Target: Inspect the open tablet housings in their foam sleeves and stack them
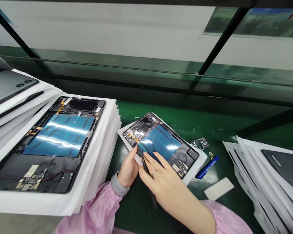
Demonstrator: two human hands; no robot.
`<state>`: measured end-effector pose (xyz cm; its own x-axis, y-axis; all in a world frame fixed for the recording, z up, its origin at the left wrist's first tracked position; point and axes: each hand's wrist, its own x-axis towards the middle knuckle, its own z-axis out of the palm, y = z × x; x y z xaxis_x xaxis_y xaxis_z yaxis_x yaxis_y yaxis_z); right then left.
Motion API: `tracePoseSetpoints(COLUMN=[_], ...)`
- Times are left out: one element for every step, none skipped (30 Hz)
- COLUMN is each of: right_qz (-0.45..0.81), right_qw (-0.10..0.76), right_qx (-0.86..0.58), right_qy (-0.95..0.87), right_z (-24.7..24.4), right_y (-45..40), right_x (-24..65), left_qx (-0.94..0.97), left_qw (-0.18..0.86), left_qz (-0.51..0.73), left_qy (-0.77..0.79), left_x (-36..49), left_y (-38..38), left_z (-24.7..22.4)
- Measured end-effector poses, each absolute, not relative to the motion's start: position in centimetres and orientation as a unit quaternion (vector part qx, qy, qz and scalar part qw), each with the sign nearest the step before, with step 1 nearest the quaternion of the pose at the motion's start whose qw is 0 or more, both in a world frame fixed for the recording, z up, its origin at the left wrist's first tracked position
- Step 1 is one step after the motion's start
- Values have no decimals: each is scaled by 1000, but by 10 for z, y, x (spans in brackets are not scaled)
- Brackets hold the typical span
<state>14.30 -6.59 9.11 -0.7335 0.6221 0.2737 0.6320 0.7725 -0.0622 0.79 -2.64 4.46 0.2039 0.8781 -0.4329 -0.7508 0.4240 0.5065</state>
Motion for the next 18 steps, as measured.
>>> tracePoseSetpoints(right_qz=[1,20,32,49,64,59,70,80,71,47,21,-3,-22,-33,-35,-33,-28,-26], right_qw=[143,151,168,197,241,300,323,325,323,304,265,224,190,163,149,143,141,143], right_qx=[-337,-342,-349,-368,-404,-435,-494,-545,-572,-585,-592,-590,-586,-582,-577,-575,-575,-576], right_qy=[-931,-927,-921,-907,-880,-847,-804,-769,-751,-750,-761,-776,-787,-796,-802,-805,-806,-804], right_z=[95,100,105,108,110,110,107,101,94,84,74,63,53,44,36,30,27,26], right_y=[-65,-65,-64,-64,-65,-65,-65,-64,-63,-62,-60,-58,-55,-53,-50,-48,-47,-47], right_x=[149,158,169,182,197,213,229,245,259,272,283,290,296,299,301,301,299,297], left_qx=[107,120,128,132,131,128,124,120,114,108,102,97,94,92,91,91,91,91], left_qw=[762,755,752,752,753,754,751,746,743,741,740,741,743,747,752,756,762,767], left_qz=[535,539,540,537,532,528,526,527,527,528,529,530,531,531,530,526,521,516], left_qy=[349,352,356,359,363,370,379,389,396,401,403,401,396,389,383,378,374,372], left_x=[8,8,8,8,8,7,6,5,4,3,1,0,-2,-3,-4,-5,-6,-6], left_y=[-26,-27,-27,-27,-27,-27,-27,-26,-25,-24,-23,-22,-21,-21,-20,-19,-19,-19], left_z=[45,45,46,46,47,47,47,46,45,44,43,42,41,40,40,40,41,42])
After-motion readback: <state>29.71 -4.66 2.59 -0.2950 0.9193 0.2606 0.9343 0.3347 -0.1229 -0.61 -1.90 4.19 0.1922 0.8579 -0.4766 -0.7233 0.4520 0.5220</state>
